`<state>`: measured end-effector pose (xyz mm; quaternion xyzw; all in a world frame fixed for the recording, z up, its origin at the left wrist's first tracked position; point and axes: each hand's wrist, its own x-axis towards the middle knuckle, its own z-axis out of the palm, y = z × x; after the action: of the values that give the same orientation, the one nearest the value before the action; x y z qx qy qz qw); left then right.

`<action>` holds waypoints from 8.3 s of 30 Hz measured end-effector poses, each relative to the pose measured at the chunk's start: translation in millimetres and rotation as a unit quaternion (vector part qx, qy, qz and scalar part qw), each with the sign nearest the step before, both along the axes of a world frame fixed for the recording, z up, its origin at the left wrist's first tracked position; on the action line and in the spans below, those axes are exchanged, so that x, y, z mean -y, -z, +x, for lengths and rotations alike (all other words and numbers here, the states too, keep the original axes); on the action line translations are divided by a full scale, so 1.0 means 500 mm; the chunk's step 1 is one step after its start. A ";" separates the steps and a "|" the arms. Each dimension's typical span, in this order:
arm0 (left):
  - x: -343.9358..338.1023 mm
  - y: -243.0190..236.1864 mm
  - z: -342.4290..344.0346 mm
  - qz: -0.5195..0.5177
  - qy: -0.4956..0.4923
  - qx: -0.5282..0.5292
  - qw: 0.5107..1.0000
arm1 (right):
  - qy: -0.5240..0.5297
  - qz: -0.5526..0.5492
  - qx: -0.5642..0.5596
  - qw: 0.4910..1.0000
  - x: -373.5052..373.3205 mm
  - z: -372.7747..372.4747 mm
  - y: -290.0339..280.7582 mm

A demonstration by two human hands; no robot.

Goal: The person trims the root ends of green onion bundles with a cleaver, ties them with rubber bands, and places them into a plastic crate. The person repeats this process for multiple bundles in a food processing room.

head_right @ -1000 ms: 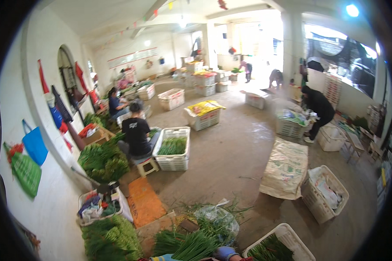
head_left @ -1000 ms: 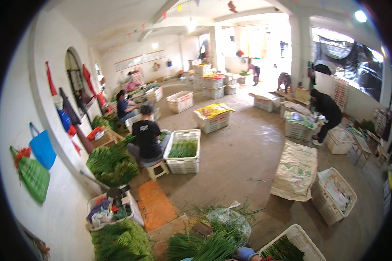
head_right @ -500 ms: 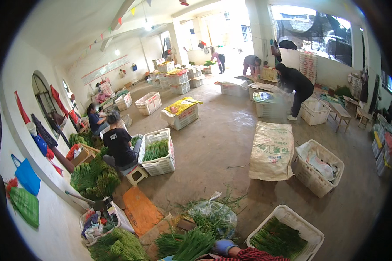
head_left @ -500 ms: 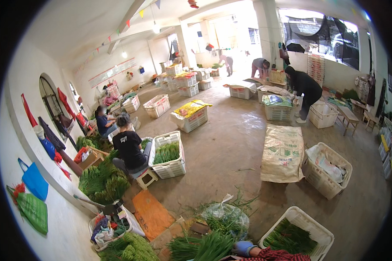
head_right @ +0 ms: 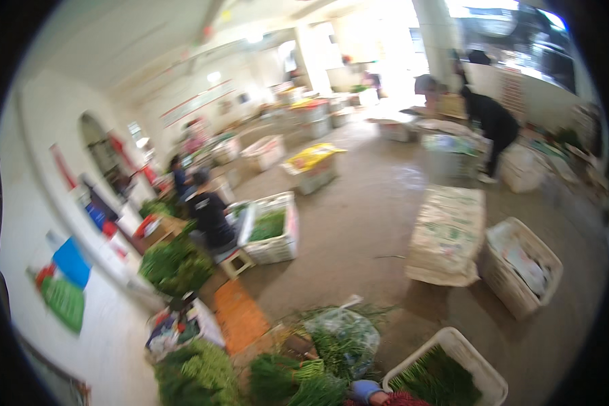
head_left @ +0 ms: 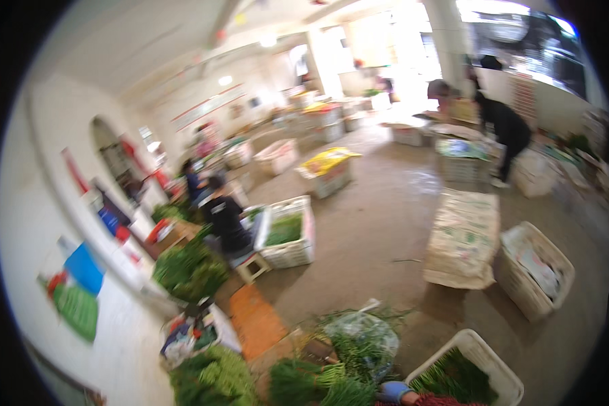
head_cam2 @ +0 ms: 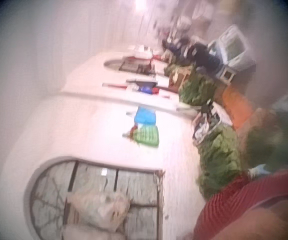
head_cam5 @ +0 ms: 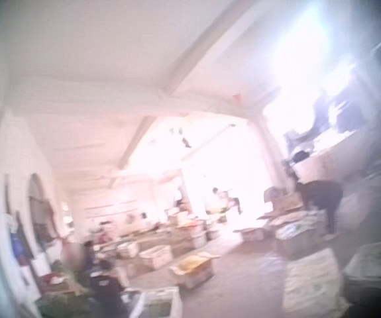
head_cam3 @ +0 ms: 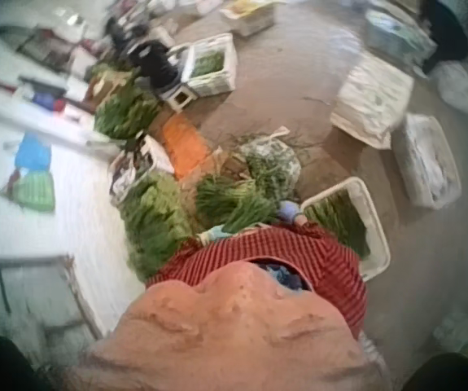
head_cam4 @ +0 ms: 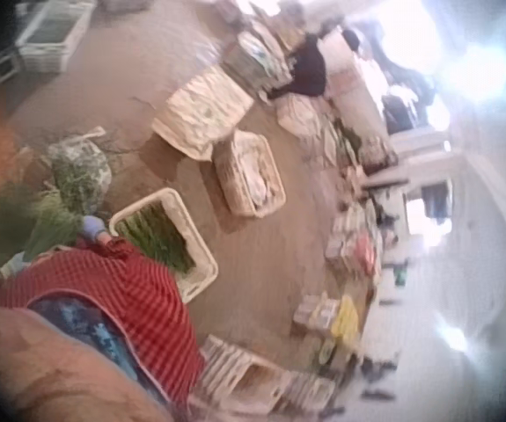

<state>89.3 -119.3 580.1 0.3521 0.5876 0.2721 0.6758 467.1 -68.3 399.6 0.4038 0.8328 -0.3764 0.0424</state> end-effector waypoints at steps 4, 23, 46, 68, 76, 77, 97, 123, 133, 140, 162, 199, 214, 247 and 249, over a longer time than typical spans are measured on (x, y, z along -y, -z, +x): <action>0.075 -0.015 0.009 0.013 -0.028 -0.002 1.000 | 0.022 -0.050 0.004 0.998 0.015 0.047 -0.010; 0.200 0.039 -0.202 0.067 -0.162 0.063 0.982 | 0.084 0.012 0.025 0.996 -0.035 -0.147 -0.157; 0.109 0.282 -0.202 -0.095 -0.428 0.290 0.851 | 0.131 -0.366 -0.182 0.903 0.042 -0.185 -0.080; 0.504 0.504 -0.009 -0.133 -0.522 0.291 0.790 | -0.167 -0.422 0.052 0.890 0.064 -0.577 -0.024; 0.465 0.517 -0.107 -0.177 -0.634 0.347 0.667 | -0.046 0.009 0.146 0.988 -0.068 -0.647 0.279; 0.466 0.523 -0.109 -0.181 -0.648 0.351 0.651 | -0.057 0.030 0.167 0.984 -0.074 -0.660 0.328; 0.439 0.542 -0.140 -0.298 -0.674 0.324 0.594 | 0.020 -0.630 -0.118 0.767 -0.153 -0.636 0.336; 0.252 0.497 -0.055 -0.263 -0.431 0.150 0.850 | 0.159 -0.490 -0.074 0.854 0.043 -0.401 0.108; 0.286 0.523 -0.060 -0.305 -0.334 0.185 0.872 | 0.279 -0.509 -0.086 0.810 0.142 -0.337 0.077; 0.278 0.519 -0.009 -0.219 -0.228 0.125 0.940 | 0.421 -0.548 -0.223 0.688 0.179 -0.245 0.042; 0.276 1.002 1.078 -0.249 -0.071 0.234 0.937 | 0.392 -0.046 0.031 0.918 0.278 0.808 0.528; 0.485 0.913 0.848 -0.469 0.050 0.338 0.814 | 0.647 -0.081 -0.050 0.757 0.522 0.562 0.784; 0.184 1.176 0.117 -0.291 -0.617 0.128 0.720 | 0.115 0.110 -0.026 0.987 -0.079 -0.371 0.618; 0.056 1.189 0.010 -0.313 -0.662 0.167 0.660 | -0.281 0.303 0.206 0.887 -0.194 -0.645 0.683; 0.047 1.177 0.005 -0.301 -0.675 0.169 0.652 | -0.279 0.298 0.214 0.887 -0.204 -0.647 0.674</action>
<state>92.0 -142.6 -8.6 -0.4170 0.5886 0.5161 0.4619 143.8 33.9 62.4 0.2187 0.9549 0.0127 0.2004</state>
